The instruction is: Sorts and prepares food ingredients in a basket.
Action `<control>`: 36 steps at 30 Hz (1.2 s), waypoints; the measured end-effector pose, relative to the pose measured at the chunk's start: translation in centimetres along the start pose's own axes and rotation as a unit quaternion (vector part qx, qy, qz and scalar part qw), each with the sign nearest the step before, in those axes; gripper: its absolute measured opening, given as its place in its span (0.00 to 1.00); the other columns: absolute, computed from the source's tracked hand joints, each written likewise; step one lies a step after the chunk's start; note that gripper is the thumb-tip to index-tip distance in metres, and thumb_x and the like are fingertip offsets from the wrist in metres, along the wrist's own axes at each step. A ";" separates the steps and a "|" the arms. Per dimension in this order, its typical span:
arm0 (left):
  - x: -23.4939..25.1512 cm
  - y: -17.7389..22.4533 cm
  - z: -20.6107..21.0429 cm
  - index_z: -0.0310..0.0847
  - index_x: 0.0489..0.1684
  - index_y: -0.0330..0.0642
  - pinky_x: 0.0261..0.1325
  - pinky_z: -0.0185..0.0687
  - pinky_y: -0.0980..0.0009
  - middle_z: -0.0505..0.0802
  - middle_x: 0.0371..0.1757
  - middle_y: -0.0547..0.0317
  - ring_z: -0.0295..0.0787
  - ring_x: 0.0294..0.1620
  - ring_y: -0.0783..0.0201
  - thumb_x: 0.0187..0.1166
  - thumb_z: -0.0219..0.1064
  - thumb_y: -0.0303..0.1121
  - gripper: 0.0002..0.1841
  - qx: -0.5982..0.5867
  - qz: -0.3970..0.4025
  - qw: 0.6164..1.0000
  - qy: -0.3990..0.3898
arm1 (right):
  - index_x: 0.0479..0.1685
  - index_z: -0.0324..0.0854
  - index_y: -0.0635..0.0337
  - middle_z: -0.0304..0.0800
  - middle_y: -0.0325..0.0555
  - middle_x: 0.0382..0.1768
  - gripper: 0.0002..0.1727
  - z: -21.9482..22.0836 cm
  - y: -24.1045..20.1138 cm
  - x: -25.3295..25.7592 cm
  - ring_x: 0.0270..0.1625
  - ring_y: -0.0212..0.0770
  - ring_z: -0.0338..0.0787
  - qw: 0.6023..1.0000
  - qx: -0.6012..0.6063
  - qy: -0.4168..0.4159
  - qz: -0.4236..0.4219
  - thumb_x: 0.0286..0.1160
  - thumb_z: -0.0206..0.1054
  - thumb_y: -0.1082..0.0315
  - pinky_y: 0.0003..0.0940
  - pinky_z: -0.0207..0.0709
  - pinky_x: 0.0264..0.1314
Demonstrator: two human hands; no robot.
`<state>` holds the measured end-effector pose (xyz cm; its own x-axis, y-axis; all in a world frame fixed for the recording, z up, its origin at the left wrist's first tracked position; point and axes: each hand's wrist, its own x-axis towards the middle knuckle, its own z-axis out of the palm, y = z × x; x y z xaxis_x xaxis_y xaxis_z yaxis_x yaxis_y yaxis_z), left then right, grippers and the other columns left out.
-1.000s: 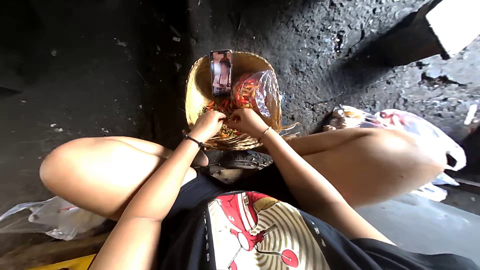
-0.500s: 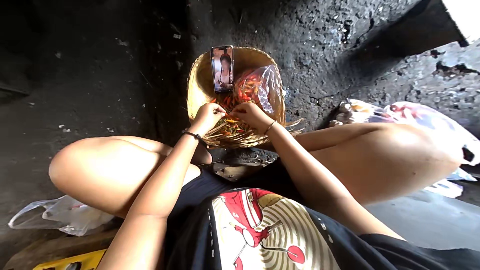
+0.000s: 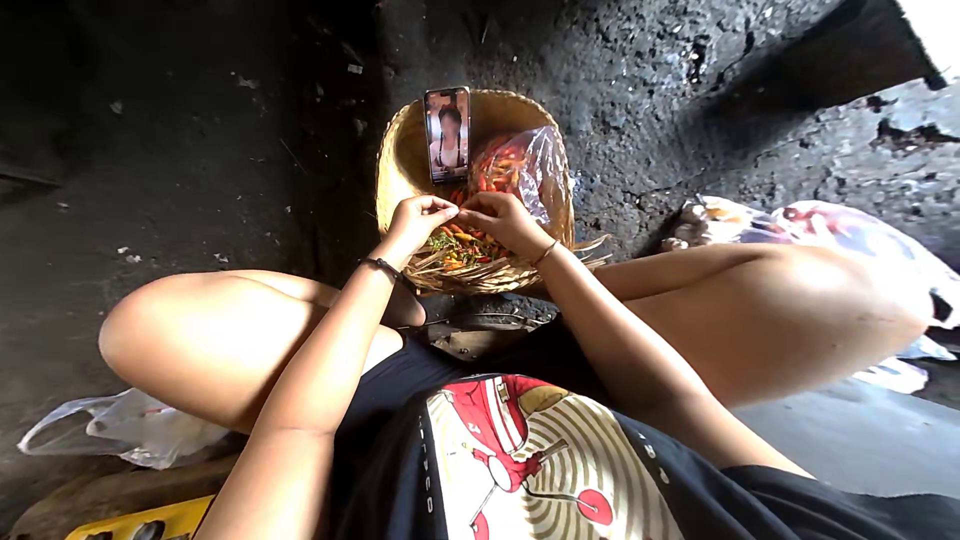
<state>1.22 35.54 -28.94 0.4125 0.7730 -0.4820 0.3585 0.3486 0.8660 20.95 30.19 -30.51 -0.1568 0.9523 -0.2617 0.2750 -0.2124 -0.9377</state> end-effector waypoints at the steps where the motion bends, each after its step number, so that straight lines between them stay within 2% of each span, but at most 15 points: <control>1: -0.1 0.1 -0.1 0.88 0.49 0.34 0.52 0.85 0.72 0.93 0.43 0.56 0.88 0.41 0.72 0.82 0.70 0.29 0.08 -0.055 -0.010 0.998 -0.010 | 0.50 0.87 0.62 0.90 0.40 0.39 0.10 0.1 0.0 -0.1 0.36 0.26 0.85 0.997 0.074 0.003 0.011 0.84 0.67 0.64 0.25 0.79 0.43; 3: -0.4 0.8 -0.3 0.85 0.51 0.32 0.56 0.88 0.72 0.94 0.43 0.56 0.92 0.44 0.70 0.85 0.66 0.27 0.07 -0.166 -0.023 0.985 -0.039 | 0.48 0.85 0.59 0.87 0.36 0.35 0.08 0.6 0.4 -0.2 0.25 0.23 0.75 0.962 0.269 -0.006 0.038 0.87 0.60 0.67 0.18 0.70 0.28; 5: -0.8 1.6 -0.4 0.84 0.50 0.33 0.58 0.89 0.72 0.96 0.43 0.55 0.94 0.45 0.67 0.86 0.65 0.26 0.06 -0.213 -0.031 0.974 -0.063 | 0.50 0.83 0.54 0.86 0.34 0.36 0.11 0.8 0.6 -0.2 0.26 0.24 0.77 0.921 0.382 -0.014 0.074 0.91 0.54 0.64 0.19 0.73 0.29; 7: -0.7 1.5 -0.4 0.86 0.49 0.32 0.57 0.88 0.72 0.95 0.42 0.56 0.93 0.44 0.69 0.85 0.66 0.26 0.06 -0.107 0.012 0.993 -0.049 | 0.54 0.82 0.55 0.86 0.35 0.36 0.13 0.9 1.1 0.0 0.26 0.25 0.77 0.918 0.384 0.005 0.098 0.92 0.53 0.62 0.20 0.73 0.29; 10: -0.2 0.4 -0.9 0.90 0.49 0.35 0.64 0.85 0.52 0.95 0.48 0.48 0.93 0.52 0.55 0.81 0.70 0.28 0.08 0.253 0.045 0.966 -0.030 | 0.66 0.79 0.60 0.90 0.41 0.39 0.17 0.9 2.0 0.3 0.29 0.30 0.83 0.941 0.303 0.008 0.149 0.93 0.50 0.62 0.23 0.76 0.30; 12: -0.4 0.3 -0.7 0.91 0.52 0.38 0.69 0.80 0.42 0.94 0.55 0.43 0.91 0.61 0.46 0.81 0.67 0.28 0.10 0.366 0.005 0.928 -0.065 | 0.64 0.76 0.61 0.90 0.42 0.38 0.17 1.3 2.3 0.4 0.29 0.31 0.84 0.955 0.242 0.019 0.171 0.90 0.48 0.64 0.26 0.77 0.29; 14: -0.7 0.4 -0.3 0.91 0.55 0.40 0.69 0.78 0.40 0.93 0.59 0.42 0.88 0.65 0.43 0.82 0.65 0.30 0.12 0.399 -0.013 0.914 -0.077 | 0.57 0.74 0.64 0.83 0.44 0.36 0.13 1.8 2.6 0.5 0.29 0.33 0.81 0.979 0.130 0.021 0.154 0.88 0.50 0.64 0.30 0.77 0.32; 16: -1.0 0.7 0.0 0.91 0.56 0.40 0.70 0.78 0.40 0.92 0.60 0.42 0.88 0.66 0.43 0.84 0.64 0.32 0.12 0.399 -0.001 0.915 -0.066 | 0.55 0.78 0.69 0.86 0.56 0.40 0.17 2.1 2.3 0.5 0.40 0.48 0.86 0.991 -0.071 0.015 0.112 0.89 0.60 0.60 0.48 0.81 0.47; 18: -1.0 0.9 0.1 0.90 0.55 0.41 0.69 0.79 0.42 0.93 0.59 0.43 0.88 0.65 0.45 0.85 0.64 0.33 0.12 0.395 0.009 0.917 -0.059 | 0.53 0.81 0.65 0.91 0.60 0.39 0.20 2.6 1.7 0.1 0.46 0.61 0.93 0.957 -0.276 0.006 0.088 0.89 0.60 0.54 0.63 0.83 0.50; 20: -1.0 0.8 0.0 0.90 0.56 0.41 0.68 0.80 0.42 0.93 0.57 0.44 0.90 0.63 0.46 0.86 0.64 0.34 0.12 0.396 0.007 0.916 -0.061 | 0.58 0.82 0.63 0.93 0.62 0.42 0.18 3.2 1.4 0.0 0.51 0.66 0.93 0.912 -0.392 -0.026 0.117 0.89 0.58 0.56 0.67 0.82 0.50; 27: -0.7 0.4 0.3 0.90 0.54 0.42 0.68 0.80 0.42 0.94 0.57 0.46 0.90 0.63 0.46 0.86 0.63 0.36 0.12 0.390 0.012 0.919 -0.058 | 0.56 0.84 0.65 0.92 0.65 0.48 0.16 3.8 1.3 0.0 0.56 0.68 0.91 0.881 -0.436 -0.073 0.168 0.86 0.59 0.61 0.69 0.81 0.52; 29: -0.7 0.2 0.3 0.90 0.56 0.40 0.69 0.80 0.43 0.93 0.57 0.45 0.90 0.63 0.47 0.87 0.62 0.34 0.12 0.379 0.021 0.924 -0.049 | 0.57 0.85 0.62 0.93 0.63 0.48 0.17 3.5 1.1 0.0 0.56 0.67 0.92 0.892 -0.412 -0.061 0.176 0.85 0.60 0.59 0.69 0.80 0.53; 32: -0.6 0.4 0.3 0.80 0.70 0.37 0.72 0.81 0.50 0.92 0.62 0.44 0.90 0.65 0.50 0.89 0.58 0.30 0.16 0.331 0.013 0.943 -0.035 | 0.53 0.88 0.60 0.94 0.58 0.46 0.17 2.7 1.1 -0.1 0.52 0.59 0.93 0.951 -0.278 0.028 0.135 0.82 0.66 0.56 0.65 0.82 0.55; 34: -0.4 0.6 0.3 0.75 0.76 0.34 0.74 0.80 0.50 0.90 0.65 0.40 0.89 0.66 0.48 0.90 0.59 0.30 0.19 0.267 -0.012 0.962 -0.061 | 0.53 0.89 0.62 0.93 0.53 0.47 0.15 2.6 1.1 0.0 0.48 0.47 0.92 0.987 -0.095 0.083 0.099 0.82 0.69 0.59 0.51 0.84 0.56; 36: -0.1 0.1 0.6 0.78 0.70 0.30 0.70 0.78 0.47 0.90 0.61 0.35 0.88 0.62 0.46 0.89 0.61 0.32 0.18 0.199 -0.022 0.977 -0.079 | 0.53 0.87 0.62 0.89 0.45 0.43 0.12 3.2 0.9 -0.2 0.35 0.32 0.83 0.982 0.120 0.111 0.097 0.83 0.69 0.62 0.29 0.77 0.38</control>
<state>1.71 35.19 -28.89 0.5024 0.6598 -0.5588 0.6628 0.1211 0.7389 18.20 29.11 -32.05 0.0951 0.9072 -0.4098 0.0433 -0.4151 -0.9088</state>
